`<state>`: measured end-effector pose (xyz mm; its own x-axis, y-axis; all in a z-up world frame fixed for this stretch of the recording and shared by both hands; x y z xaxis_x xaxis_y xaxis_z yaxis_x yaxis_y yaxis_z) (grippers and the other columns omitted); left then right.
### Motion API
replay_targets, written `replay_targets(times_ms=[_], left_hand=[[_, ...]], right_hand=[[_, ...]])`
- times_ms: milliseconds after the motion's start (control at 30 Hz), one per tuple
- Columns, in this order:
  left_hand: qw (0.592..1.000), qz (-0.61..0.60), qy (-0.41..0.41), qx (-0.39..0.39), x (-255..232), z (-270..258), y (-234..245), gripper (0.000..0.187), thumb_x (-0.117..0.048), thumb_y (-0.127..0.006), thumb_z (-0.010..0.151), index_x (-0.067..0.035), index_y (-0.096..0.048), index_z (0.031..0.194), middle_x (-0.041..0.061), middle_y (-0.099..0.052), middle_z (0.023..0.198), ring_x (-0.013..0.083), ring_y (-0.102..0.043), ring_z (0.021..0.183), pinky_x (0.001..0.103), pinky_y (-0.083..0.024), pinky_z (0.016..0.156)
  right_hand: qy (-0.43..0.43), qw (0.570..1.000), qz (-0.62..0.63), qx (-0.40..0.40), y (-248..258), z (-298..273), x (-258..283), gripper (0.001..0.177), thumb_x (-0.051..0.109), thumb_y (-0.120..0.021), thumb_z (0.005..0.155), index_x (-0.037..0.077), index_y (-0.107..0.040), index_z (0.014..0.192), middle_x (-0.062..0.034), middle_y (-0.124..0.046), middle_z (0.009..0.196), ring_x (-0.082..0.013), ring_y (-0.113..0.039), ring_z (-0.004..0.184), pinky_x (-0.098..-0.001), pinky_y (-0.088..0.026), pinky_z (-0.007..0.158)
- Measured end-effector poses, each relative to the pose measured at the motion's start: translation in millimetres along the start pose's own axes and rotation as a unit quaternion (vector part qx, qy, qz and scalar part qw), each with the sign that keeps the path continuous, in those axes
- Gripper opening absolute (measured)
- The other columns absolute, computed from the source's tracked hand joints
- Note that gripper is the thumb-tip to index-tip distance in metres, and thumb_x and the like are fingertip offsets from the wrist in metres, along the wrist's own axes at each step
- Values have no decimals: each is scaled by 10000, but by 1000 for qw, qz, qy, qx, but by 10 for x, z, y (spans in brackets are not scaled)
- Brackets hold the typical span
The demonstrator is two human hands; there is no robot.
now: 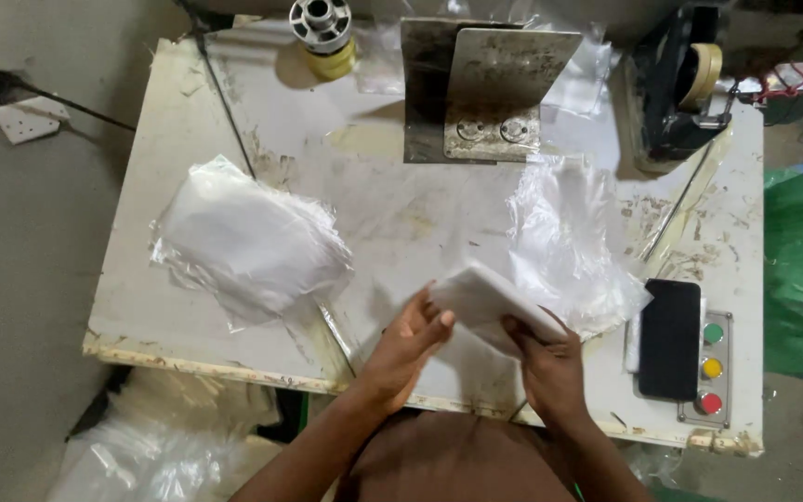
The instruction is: Folding and stacking plastic bags at a packaging workstation
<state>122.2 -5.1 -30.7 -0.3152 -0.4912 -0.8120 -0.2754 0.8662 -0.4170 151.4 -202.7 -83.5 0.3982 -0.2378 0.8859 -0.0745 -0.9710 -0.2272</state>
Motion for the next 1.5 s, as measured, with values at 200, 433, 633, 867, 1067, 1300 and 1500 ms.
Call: replay_targets(times_ms=[200,433,633,867,1067,1300,1500], left_hand=[[958,-276,-70,-42,197,131,55,355,19,-741,896,-75,-645,1224,116,-749,1105,214,-697,1055,389,-563,935],[965,-2,-219,142,-786,-92,151,929,67,-690,920,-137,-181,1670,198,-194,1715,417,-222,1553,524,-356,1193],[783,577,-144,-183,-1051,108,2116,246,-148,-944,686,-150,-792,878,40,-699,756,262,-742,740,385,-581,708],[918,362,-59,-150,-1163,-75,1969,168,-134,-697,993,-4,-792,1044,149,-761,833,161,-697,751,293,-609,738],[995,29,-49,-85,-631,-153,1560,245,-162,-562,1050,9,-707,1149,146,-779,1039,198,-749,953,375,-595,920],[956,185,-171,-151,-1044,-394,1006,190,-231,-578,1043,-92,-594,1171,132,-777,1079,231,-760,993,367,-601,896],[879,342,-316,-105,-1188,-301,415,88,-55,-825,797,-67,-762,858,28,-723,795,128,-658,753,283,-510,677]], right_hand=[[78,988,17,130,-521,-161,379,787,182,-861,719,-14,-557,1417,-174,-509,1392,-273,-467,1293,-350,-419,1028],[17,998,55,36,-124,173,-25,247,-62,-732,799,-55,-684,1041,-213,-653,857,-357,-691,673,-462,-636,435],[11,999,-34,-4,59,258,-1,240,-113,-709,835,17,-709,1037,-196,-629,779,-394,-702,603,-438,-572,351],[75,996,-52,22,-476,304,260,462,-57,-873,728,70,-736,1151,-115,-709,873,-157,-665,796,-318,-572,673],[-24,985,-18,167,-1305,77,227,416,-103,-847,692,3,-738,1079,-213,-690,725,-314,-703,571,-441,-609,489],[-19,990,-9,142,-1104,-14,381,403,-111,-822,725,-18,-733,1107,-247,-678,703,-342,-706,544,-444,-609,480],[3,968,-137,212,-843,-341,1011,307,177,-724,839,4,-760,1090,-244,-683,1401,-351,-688,1161,-464,-576,854]])
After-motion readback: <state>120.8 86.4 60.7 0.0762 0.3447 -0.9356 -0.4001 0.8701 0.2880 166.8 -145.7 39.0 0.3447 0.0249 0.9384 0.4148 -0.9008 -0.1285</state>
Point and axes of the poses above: each hand's wrist, its own z-axis towards the middle knuckle, its own y-axis out of the back of the hand, x = y × z, the point moved 10 cm from there along z, towards the middle knuckle
